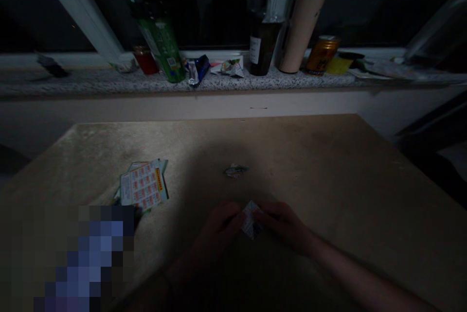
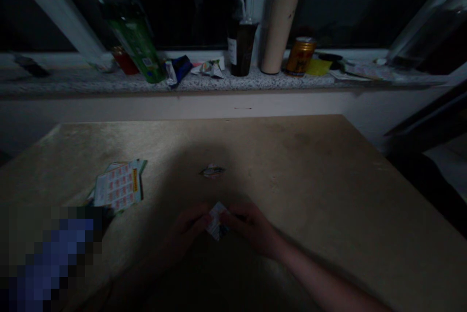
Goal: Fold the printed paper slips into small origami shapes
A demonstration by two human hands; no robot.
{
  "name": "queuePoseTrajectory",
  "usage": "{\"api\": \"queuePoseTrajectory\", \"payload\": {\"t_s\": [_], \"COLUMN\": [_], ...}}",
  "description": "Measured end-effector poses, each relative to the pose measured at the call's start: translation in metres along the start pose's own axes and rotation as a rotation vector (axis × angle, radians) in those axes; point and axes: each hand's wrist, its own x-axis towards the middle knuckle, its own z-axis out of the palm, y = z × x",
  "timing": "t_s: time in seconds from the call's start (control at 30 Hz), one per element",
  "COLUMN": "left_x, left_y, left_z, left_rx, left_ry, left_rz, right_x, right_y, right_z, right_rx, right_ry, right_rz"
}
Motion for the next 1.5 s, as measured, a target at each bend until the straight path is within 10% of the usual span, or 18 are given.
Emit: {"api": "queuePoseTrajectory", "payload": {"t_s": [1.5], "left_x": [-0.0010], "left_y": [-0.0021], "left_z": [0.0019], "left_rx": [0.135], "left_ry": [-0.144], "left_rz": [0.094], "right_x": [-0.0029], "right_y": [0.0026], "right_z": [0.0053], "right_rx": [-0.238], "right_ry": [-0.039], "right_rz": [-0.054]}}
